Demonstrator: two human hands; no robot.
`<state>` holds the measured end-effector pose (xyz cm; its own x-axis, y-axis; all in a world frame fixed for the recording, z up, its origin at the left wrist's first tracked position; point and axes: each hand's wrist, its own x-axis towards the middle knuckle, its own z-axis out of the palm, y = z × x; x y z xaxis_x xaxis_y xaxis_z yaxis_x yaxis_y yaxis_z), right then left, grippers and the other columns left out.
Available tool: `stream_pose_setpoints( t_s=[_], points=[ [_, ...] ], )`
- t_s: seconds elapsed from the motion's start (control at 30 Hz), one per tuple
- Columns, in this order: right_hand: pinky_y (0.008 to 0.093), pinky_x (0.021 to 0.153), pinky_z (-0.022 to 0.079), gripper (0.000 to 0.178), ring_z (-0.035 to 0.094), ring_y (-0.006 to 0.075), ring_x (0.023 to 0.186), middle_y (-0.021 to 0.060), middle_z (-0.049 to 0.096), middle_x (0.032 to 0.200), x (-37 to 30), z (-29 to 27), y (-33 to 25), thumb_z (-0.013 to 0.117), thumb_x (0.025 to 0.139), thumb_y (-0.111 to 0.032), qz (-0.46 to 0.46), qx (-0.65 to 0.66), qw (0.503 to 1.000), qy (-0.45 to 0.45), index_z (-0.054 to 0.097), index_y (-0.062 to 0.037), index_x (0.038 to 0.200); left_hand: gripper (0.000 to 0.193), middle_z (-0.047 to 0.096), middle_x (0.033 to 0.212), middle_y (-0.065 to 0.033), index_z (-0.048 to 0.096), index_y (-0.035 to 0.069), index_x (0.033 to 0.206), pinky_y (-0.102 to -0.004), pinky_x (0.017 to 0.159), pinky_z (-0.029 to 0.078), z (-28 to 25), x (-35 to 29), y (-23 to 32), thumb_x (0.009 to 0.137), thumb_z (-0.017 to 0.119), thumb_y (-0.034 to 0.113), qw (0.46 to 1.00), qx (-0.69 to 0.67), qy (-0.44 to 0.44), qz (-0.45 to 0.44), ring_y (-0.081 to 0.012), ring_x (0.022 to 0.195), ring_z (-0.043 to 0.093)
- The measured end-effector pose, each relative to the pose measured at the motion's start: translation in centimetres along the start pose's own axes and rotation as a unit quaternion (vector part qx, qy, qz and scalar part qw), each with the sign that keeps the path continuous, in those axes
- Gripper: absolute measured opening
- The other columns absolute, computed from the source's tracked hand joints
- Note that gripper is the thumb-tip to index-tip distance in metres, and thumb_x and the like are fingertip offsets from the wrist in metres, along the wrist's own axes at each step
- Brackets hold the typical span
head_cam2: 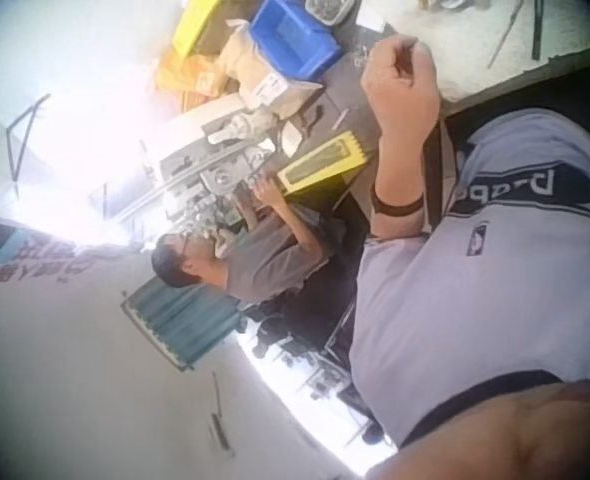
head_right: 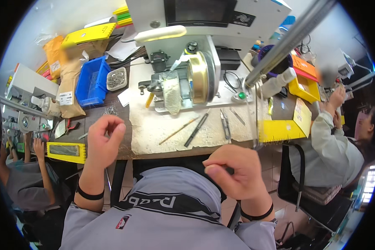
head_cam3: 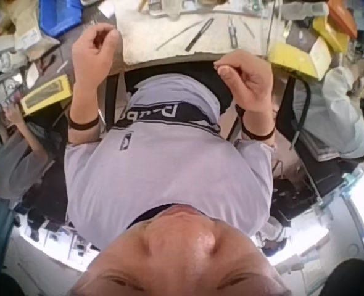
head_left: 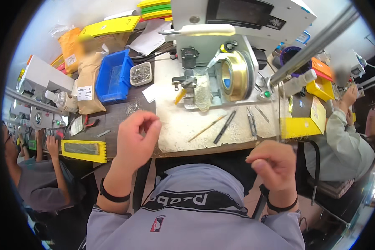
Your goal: Manually assemble and process small metal components using a grinding/polishing machine and hand tools at a workshop station.
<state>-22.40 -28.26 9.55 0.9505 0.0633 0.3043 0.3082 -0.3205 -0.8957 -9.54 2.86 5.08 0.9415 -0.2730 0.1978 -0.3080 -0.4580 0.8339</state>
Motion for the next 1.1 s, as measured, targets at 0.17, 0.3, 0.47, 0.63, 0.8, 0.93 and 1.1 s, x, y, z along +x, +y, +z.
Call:
stream_pose_setpoints(
  t_s=[0.17, 0.3, 0.47, 0.63, 0.8, 0.93, 1.1],
  points=[
    [0.035, 0.056, 0.05, 0.013, 0.065, 0.0274, 0.064, 0.0091, 0.066, 0.074, 0.9, 2.9, 3.5, 0.078, 0.083, -0.012, -0.046, -0.165, 0.982, -0.079, 0.071, -0.0046, 0.091, 0.014, 0.059, 0.081, -0.0011, 0.067, 0.0, 0.102, -0.0245, 0.068, 0.043, -1.3, 4.0, -1.6, 0.091, 0.069, 0.009, 0.999, 0.031, 0.015, 0.013, -0.0087, 0.073, 0.051],
    [0.0367, 0.055, 0.05, 0.014, 0.065, 0.0281, 0.063, 0.0093, 0.065, 0.074, 1.9, 4.1, 4.5, 0.078, 0.083, -0.013, -0.014, -0.188, 0.98, -0.07, 0.071, -0.0047, 0.092, 0.019, 0.061, 0.085, -0.0058, 0.068, -0.001, 0.107, -0.0286, 0.071, 0.046, -1.5, 6.9, -1.6, 0.089, 0.07, 0.006, 0.991, 0.08, -0.025, 0.1, -0.0157, 0.076, 0.056],
    [0.0341, 0.053, 0.048, 0.014, 0.063, 0.0242, 0.059, 0.0097, 0.065, 0.074, 2.6, 5.6, 5.8, 0.077, 0.084, -0.01, 0.024, -0.169, 0.985, -0.037, 0.071, -0.0028, 0.095, 0.026, 0.062, 0.094, -0.0098, 0.069, 0.001, 0.113, -0.0326, 0.076, 0.05, -0.4, 9.6, -0.6, 0.087, 0.072, 0.006, 0.983, 0.076, -0.079, 0.147, -0.0232, 0.085, 0.062],
    [0.0295, 0.051, 0.046, 0.014, 0.06, 0.0183, 0.055, 0.0088, 0.064, 0.073, 3.5, 7.3, 6.6, 0.076, 0.086, -0.006, 0.067, -0.116, 0.991, 0.011, 0.071, -0.0008, 0.097, 0.028, 0.063, 0.098, -0.0113, 0.07, 0.002, 0.113, -0.0354, 0.083, 0.05, 0.7, 11.4, -0.3, 0.086, 0.074, 0.007, 0.968, 0.102, -0.134, 0.186, -0.0286, 0.09, 0.062],
    [0.0269, 0.052, 0.046, 0.013, 0.061, 0.0131, 0.058, 0.0066, 0.064, 0.073, 5.0, 8.8, 6.9, 0.074, 0.09, -0.006, 0.079, -0.058, 0.994, 0.049, 0.07, -0.0005, 0.101, 0.022, 0.063, 0.098, -0.0108, 0.073, 0.002, 0.108, -0.0352, 0.083, 0.05, 1.6, 12.3, -0.5, 0.086, 0.074, 0.007, 0.965, 0.103, -0.144, 0.191, -0.0277, 0.091, 0.063],
    [0.0236, 0.057, 0.046, 0.024, 0.059, 0.0074, 0.068, 0.005, 0.064, 0.088, 6.1, 10.6, 7.9, 0.07, 0.096, -0.008, 0.141, 0.059, 0.986, 0.059, 0.063, 0.0, 0.118, 0.017, 0.065, 0.097, -0.0106, 0.073, 0.001, 0.102, -0.0346, 0.083, 0.05, 2.2, 12.2, -0.7, 0.086, 0.074, 0.006, 0.972, 0.068, -0.145, 0.172, -0.0266, 0.091, 0.064],
    [0.0197, 0.067, 0.043, 0.043, 0.051, 0.0047, 0.077, 0.0056, 0.053, 0.111, 9.6, 12.8, 8.4, 0.06, 0.103, -0.013, 0.223, 0.338, 0.901, 0.156, 0.041, 0.0017, 0.139, 0.016, 0.066, 0.097, -0.011, 0.073, 0.0, 0.1, -0.0333, 0.081, 0.051, 3.2, 12.1, -0.8, 0.085, 0.074, 0.004, 0.981, 0.008, -0.141, 0.137, -0.0252, 0.09, 0.065]
  ],
)
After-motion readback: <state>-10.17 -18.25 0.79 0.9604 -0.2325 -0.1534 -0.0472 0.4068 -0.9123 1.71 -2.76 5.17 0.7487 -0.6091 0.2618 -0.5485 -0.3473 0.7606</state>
